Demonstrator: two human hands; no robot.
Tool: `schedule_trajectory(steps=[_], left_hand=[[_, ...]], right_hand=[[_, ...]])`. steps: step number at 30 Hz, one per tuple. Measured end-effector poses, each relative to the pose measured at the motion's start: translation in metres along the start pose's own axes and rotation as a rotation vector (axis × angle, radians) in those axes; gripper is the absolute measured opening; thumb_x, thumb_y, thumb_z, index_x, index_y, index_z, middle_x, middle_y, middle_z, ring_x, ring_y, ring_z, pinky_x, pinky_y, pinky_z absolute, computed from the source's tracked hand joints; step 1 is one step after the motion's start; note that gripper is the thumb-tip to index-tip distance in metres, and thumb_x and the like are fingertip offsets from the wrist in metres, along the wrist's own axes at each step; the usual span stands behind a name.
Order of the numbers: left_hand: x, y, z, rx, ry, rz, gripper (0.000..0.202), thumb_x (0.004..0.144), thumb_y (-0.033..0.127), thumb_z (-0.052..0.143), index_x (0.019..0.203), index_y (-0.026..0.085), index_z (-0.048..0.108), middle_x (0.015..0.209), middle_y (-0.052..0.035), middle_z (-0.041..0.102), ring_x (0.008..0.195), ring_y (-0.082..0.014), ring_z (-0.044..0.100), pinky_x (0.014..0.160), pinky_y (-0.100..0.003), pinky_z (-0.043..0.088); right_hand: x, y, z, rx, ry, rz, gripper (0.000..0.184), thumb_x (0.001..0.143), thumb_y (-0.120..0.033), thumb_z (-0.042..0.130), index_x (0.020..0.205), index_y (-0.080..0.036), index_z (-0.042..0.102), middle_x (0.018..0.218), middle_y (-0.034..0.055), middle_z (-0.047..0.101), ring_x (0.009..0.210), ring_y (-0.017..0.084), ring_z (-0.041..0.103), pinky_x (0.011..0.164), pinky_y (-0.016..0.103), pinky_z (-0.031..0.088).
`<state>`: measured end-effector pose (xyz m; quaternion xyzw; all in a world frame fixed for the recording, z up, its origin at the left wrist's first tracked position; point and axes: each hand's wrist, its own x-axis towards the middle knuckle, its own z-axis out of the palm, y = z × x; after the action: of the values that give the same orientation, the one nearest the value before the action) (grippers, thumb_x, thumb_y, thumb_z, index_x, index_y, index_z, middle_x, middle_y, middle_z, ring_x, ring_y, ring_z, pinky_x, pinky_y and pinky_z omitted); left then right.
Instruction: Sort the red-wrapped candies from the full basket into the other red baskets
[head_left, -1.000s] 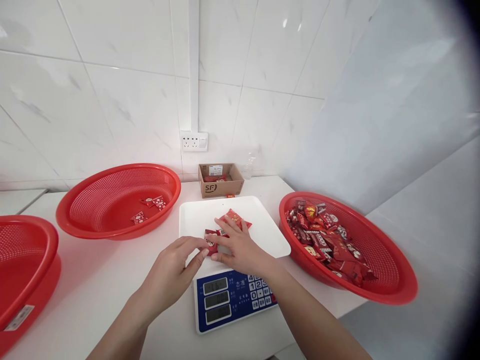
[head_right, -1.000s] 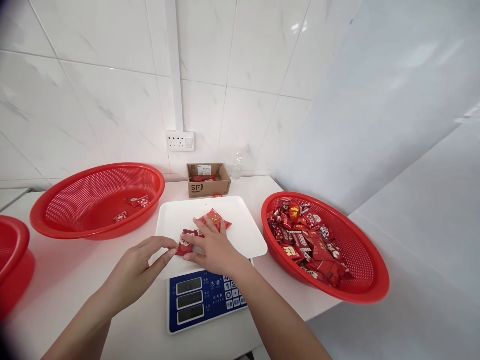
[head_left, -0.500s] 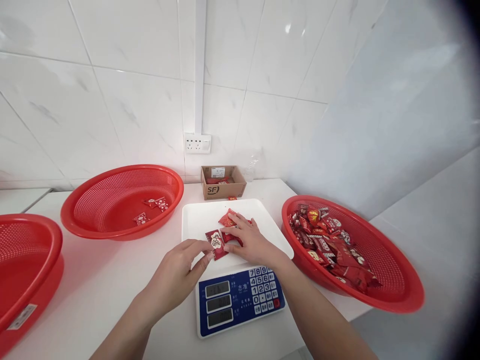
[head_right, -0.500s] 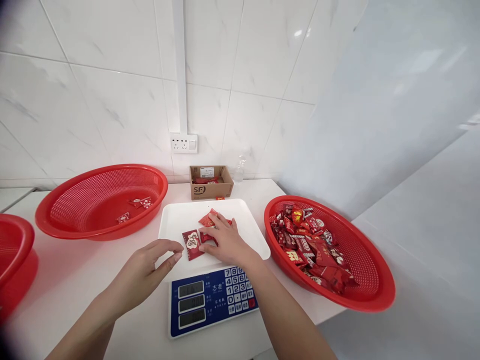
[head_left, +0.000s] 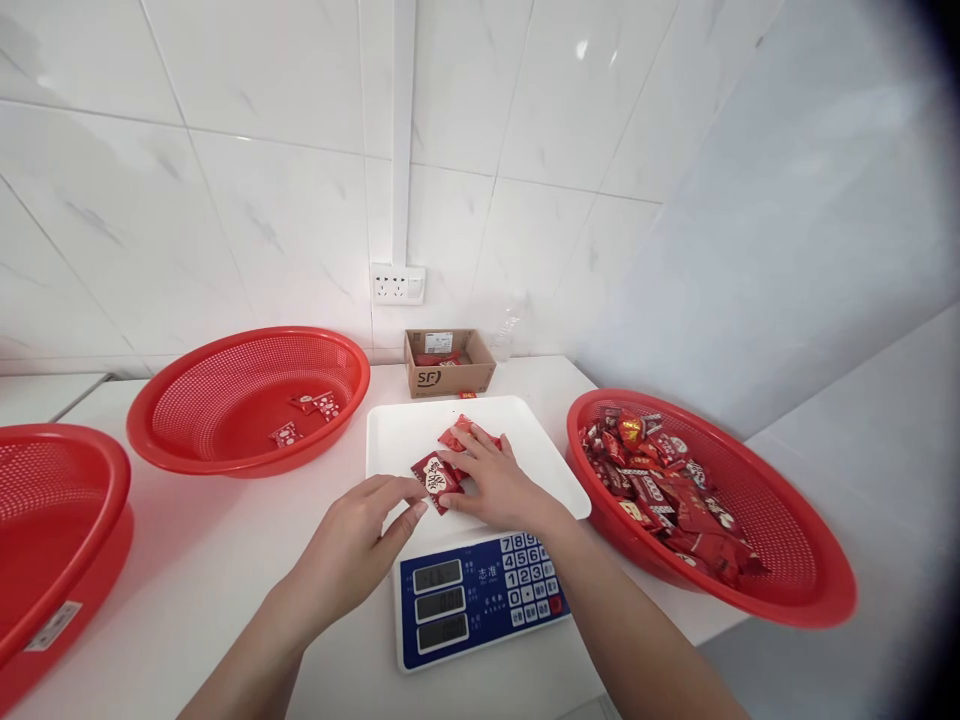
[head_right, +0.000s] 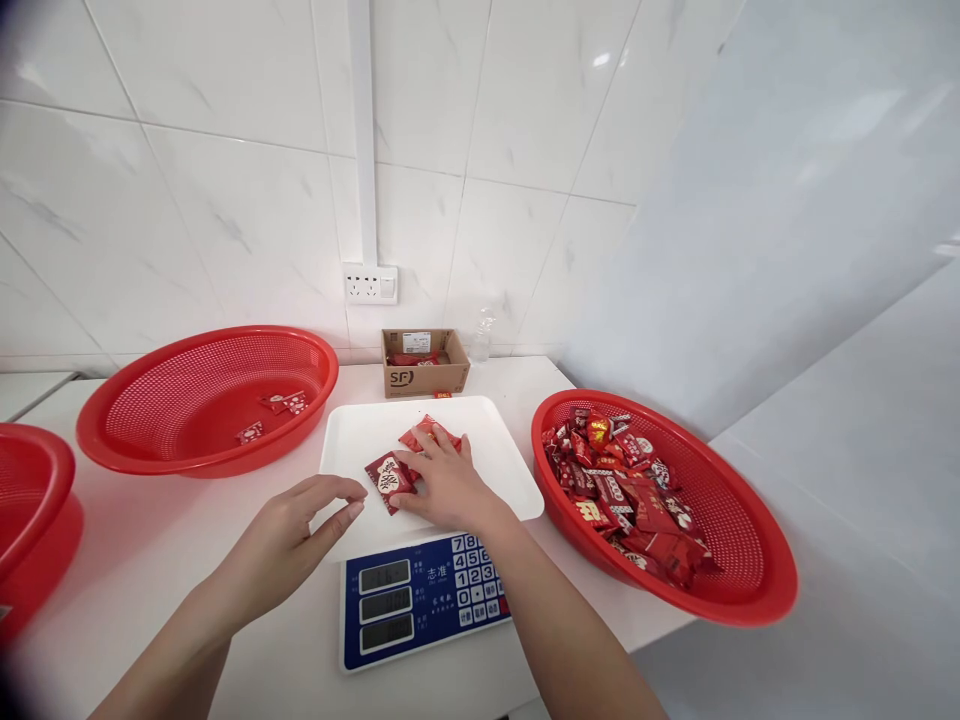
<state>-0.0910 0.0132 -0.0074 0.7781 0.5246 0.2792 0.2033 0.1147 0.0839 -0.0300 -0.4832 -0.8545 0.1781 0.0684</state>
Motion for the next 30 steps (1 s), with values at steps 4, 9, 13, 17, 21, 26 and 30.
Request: schedule_trajectory(steps=[4,9,13,17,21,26,30], left_hand=[[0.001,0.000,0.001,0.006,0.004,0.009,0.024,0.089,0.035,0.040,0.095,0.027,0.061,0.096,0.0019,0.068,0.086,-0.0155,0.063,0.071,-0.025,0.051],[0.001,0.000,0.002,0.004,-0.008,0.009,0.024,0.089,0.036,0.040,0.095,0.028,0.061,0.096,0.0017,0.068,0.088,-0.0162,0.063,0.074,-0.027,0.051],[0.001,0.000,0.002,0.007,-0.015,0.003,0.023,0.090,0.036,0.040,0.096,0.028,0.060,0.097,0.0018,0.068,0.089,-0.0162,0.063,0.074,-0.027,0.051],[0.000,-0.001,0.002,0.011,-0.018,0.003,0.023,0.090,0.038,0.039,0.095,0.028,0.060,0.096,0.0019,0.067,0.088,-0.0160,0.063,0.074,-0.027,0.051],[-0.001,-0.001,0.000,0.007,-0.019,-0.008,0.024,0.090,0.038,0.038,0.095,0.028,0.059,0.098,0.0010,0.067,0.089,-0.0163,0.063,0.074,-0.026,0.051],[0.000,0.001,0.001,-0.002,-0.022,-0.017,0.024,0.090,0.036,0.038,0.096,0.027,0.060,0.098,0.0004,0.067,0.087,-0.0160,0.063,0.072,-0.026,0.051],[0.000,0.000,0.002,0.011,-0.014,-0.042,0.025,0.091,0.036,0.037,0.098,0.027,0.059,0.100,-0.0016,0.066,0.088,-0.0168,0.063,0.069,-0.027,0.052]], right_hand=[[-0.005,0.002,-0.007,0.039,0.010,-0.010,0.070,0.077,-0.054,0.056,0.139,-0.033,0.032,0.153,0.0062,0.014,0.139,0.028,0.003,0.105,0.060,0.005],[-0.009,-0.009,-0.005,0.013,0.030,-0.109,0.061,0.074,-0.061,0.057,0.129,-0.039,0.046,0.152,0.0032,0.017,0.139,0.032,-0.003,0.103,0.063,-0.002],[-0.010,-0.014,-0.002,0.030,0.042,-0.148,0.042,0.075,-0.059,0.057,0.108,-0.034,0.064,0.147,0.0032,0.032,0.138,0.035,0.004,0.102,0.066,-0.002],[-0.020,-0.006,-0.007,0.056,0.168,-0.116,0.031,0.080,-0.053,0.053,0.094,-0.029,0.069,0.144,0.0011,0.038,0.138,0.032,0.013,0.104,0.064,0.004],[-0.047,0.021,-0.013,0.045,0.341,0.031,0.038,0.085,-0.049,0.047,0.113,-0.027,0.063,0.141,0.0057,0.042,0.135,0.029,0.024,0.107,0.058,0.015],[-0.097,0.074,-0.013,-0.021,0.485,0.316,0.048,0.085,-0.048,0.043,0.119,-0.019,0.059,0.138,0.0103,0.045,0.131,0.027,0.034,0.105,0.046,0.032],[-0.128,0.112,-0.004,-0.016,0.390,0.545,0.055,0.086,-0.049,0.036,0.128,-0.017,0.051,0.132,0.0099,0.052,0.123,0.027,0.046,0.099,0.043,0.040]])
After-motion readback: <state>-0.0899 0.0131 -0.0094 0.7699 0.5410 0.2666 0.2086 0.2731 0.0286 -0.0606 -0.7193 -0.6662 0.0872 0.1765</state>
